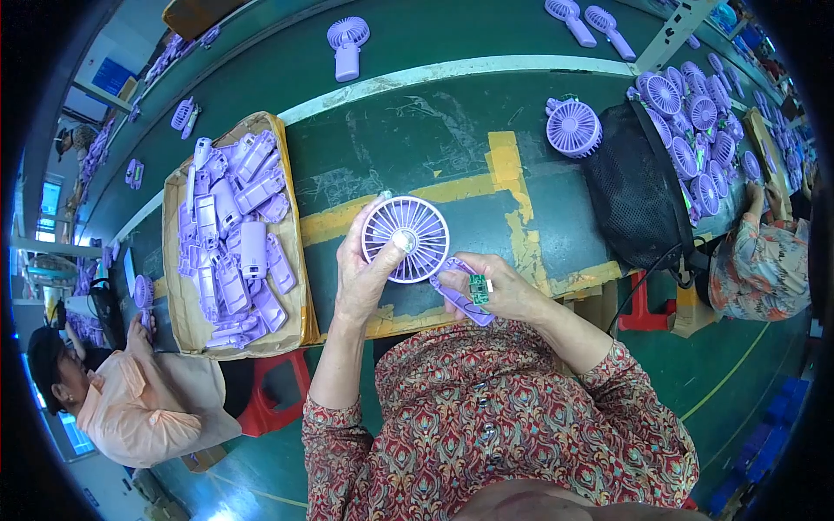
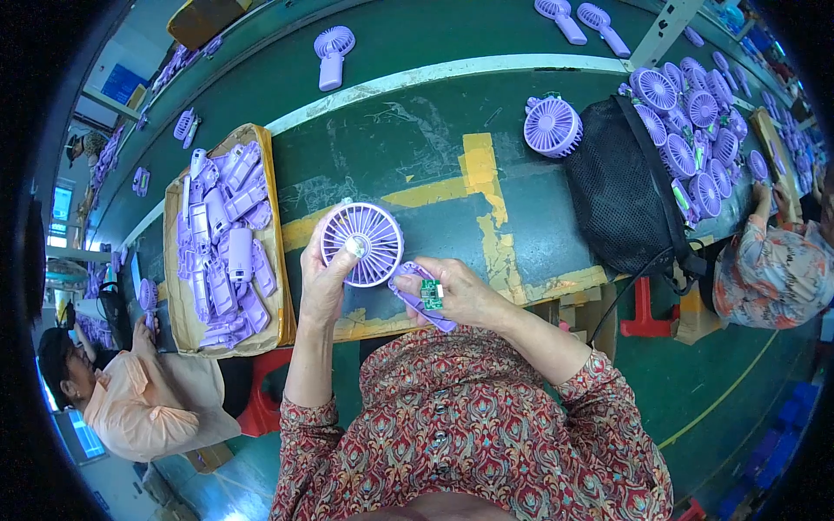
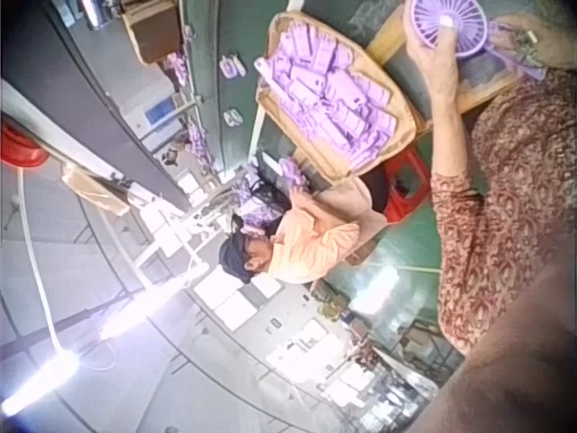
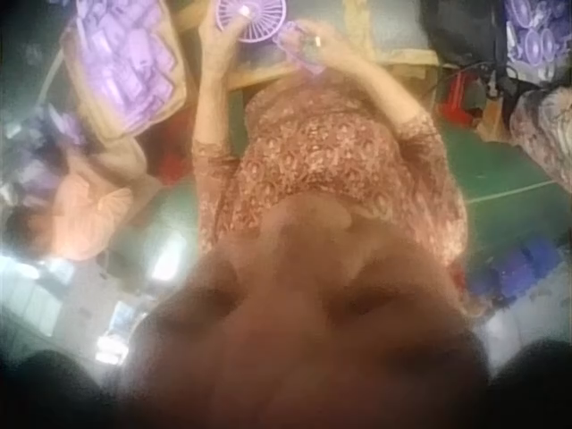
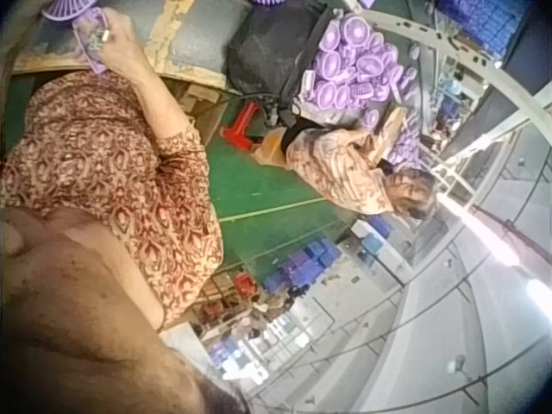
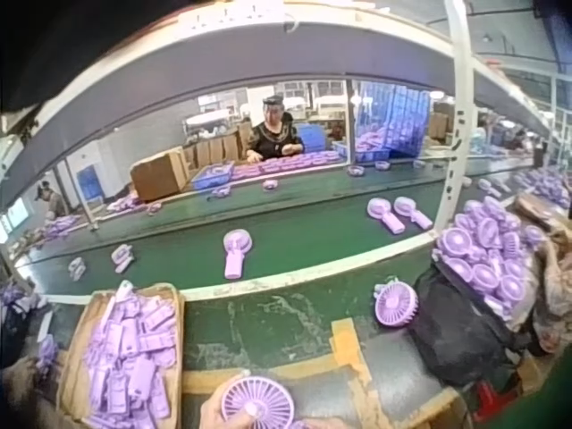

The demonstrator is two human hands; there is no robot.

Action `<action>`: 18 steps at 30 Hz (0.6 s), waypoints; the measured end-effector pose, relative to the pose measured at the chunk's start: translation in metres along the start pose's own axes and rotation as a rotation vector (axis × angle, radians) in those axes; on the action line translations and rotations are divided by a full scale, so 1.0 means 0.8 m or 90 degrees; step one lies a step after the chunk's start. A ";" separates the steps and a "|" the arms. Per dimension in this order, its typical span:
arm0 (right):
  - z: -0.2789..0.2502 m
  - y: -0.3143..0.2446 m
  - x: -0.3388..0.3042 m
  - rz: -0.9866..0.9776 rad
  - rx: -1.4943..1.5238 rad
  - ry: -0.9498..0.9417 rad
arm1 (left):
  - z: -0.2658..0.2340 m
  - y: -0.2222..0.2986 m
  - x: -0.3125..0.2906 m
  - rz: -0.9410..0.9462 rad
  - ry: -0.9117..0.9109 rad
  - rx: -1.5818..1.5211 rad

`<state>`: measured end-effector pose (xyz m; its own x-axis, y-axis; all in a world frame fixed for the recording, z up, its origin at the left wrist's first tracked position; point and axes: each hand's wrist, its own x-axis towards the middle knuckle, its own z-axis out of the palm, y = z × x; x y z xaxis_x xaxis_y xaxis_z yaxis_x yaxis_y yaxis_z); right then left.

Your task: The person assembles small portable electronic fans by hand, attaching plastic parts and battery covers to fan housings.

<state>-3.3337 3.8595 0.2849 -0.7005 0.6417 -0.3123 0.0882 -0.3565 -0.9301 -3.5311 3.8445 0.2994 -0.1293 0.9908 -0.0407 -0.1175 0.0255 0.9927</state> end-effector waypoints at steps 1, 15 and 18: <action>-0.001 0.003 0.001 -0.018 -0.008 0.020 | -0.001 -0.001 0.002 0.011 -0.009 0.029; -0.015 0.057 0.028 -0.063 -0.074 0.171 | 0.055 -0.021 -0.035 0.279 -0.096 0.477; -0.016 0.067 0.033 -0.069 -0.051 0.185 | 0.055 -0.021 -0.036 0.256 -0.078 0.481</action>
<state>-3.3388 3.8659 0.2242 -0.4790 0.8440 -0.2415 0.0873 -0.2279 -0.9698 -3.4823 3.8211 0.2887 0.0921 0.9497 0.2994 0.6055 -0.2921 0.7403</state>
